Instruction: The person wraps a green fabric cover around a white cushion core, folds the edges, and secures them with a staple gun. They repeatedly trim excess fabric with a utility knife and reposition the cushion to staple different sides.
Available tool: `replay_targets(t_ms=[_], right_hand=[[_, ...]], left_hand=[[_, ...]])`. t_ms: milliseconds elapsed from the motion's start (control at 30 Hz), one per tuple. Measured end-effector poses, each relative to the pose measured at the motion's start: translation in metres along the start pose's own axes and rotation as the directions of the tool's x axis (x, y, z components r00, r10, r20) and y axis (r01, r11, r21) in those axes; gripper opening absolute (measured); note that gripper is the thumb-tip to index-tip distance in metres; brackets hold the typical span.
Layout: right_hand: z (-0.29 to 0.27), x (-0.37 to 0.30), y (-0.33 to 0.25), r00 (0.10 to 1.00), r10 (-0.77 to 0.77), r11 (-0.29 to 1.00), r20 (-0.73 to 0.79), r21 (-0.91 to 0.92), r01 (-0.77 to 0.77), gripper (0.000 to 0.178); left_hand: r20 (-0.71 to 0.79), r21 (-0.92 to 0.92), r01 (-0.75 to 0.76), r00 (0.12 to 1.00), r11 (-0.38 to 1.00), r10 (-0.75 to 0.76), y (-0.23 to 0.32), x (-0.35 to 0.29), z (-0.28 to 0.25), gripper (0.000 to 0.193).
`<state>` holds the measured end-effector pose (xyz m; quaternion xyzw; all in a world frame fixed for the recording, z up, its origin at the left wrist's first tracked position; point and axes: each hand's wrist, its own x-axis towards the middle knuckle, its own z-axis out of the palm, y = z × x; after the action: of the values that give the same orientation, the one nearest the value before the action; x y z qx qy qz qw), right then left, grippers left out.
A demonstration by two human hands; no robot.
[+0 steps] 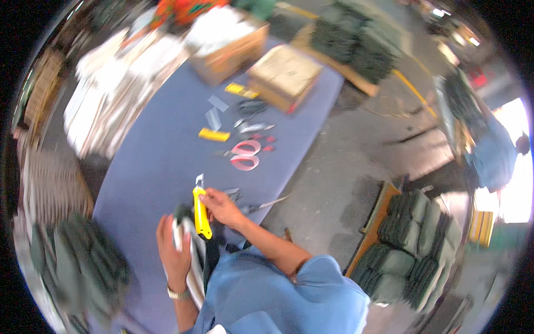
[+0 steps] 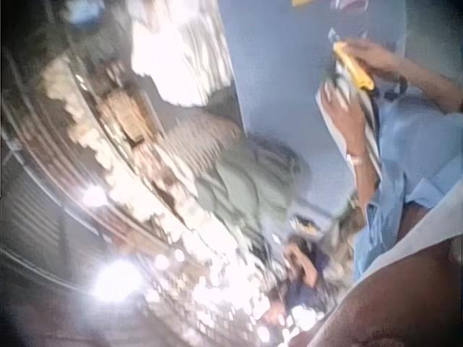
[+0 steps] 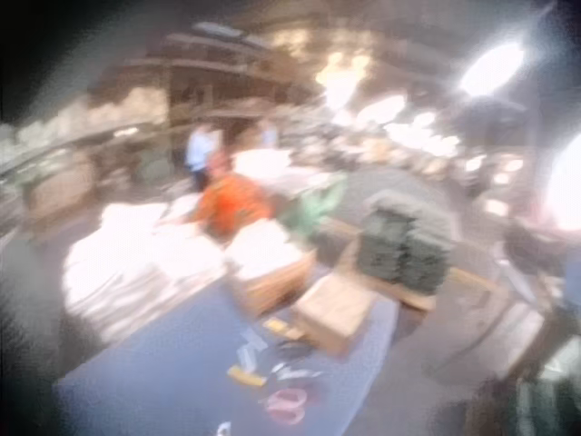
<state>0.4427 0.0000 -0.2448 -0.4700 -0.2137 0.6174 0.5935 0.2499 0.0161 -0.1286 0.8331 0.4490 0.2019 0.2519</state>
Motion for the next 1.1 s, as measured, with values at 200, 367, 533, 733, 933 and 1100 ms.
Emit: replay_targets(t_ms=[200, 367, 533, 733, 933, 1100], right_hand=[[-0.088, 0.075, 0.035, 0.948, -0.213, 0.690, -0.238, -0.723, -0.026, 0.048], [-0.071, 0.048, -0.015, 0.880, -0.443, 0.582, -0.169, -0.801, 0.140, 0.045], [0.031, -0.013, -0.050, 0.926, -0.342, 0.706, 0.160, -0.606, 0.365, 0.033], [0.078, -0.034, 0.004, 0.895, -0.328, 0.621, 0.303, -0.644, 0.446, 0.028], [0.015, 0.016, 0.038, 0.855, -0.474, 0.442, 0.212, -0.782, 0.439, 0.022], [0.052, -0.028, 0.001, 0.907, -0.306, 0.272, 0.289, -0.887, 0.374, 0.038]], left_hand=[[0.255, 0.010, -0.069, 0.965, 0.998, 0.064, -0.050, 0.001, 0.043, 0.098], [0.153, -0.089, -0.024, 0.987, 0.996, 0.038, -0.056, 0.000, 0.046, 0.095], [0.072, -0.219, -0.024, 0.997, 0.975, 0.041, -0.081, -0.002, 0.028, 0.083], [0.037, -0.349, -0.095, 0.993, 0.932, 0.115, -0.071, -0.017, 0.022, 0.058], [0.047, 0.039, 0.233, 0.971, 0.972, -0.235, -0.063, -0.163, 0.004, 0.103], [-0.164, -0.091, 0.605, 0.774, 0.791, -0.612, -0.068, -0.296, -0.001, 0.090]])
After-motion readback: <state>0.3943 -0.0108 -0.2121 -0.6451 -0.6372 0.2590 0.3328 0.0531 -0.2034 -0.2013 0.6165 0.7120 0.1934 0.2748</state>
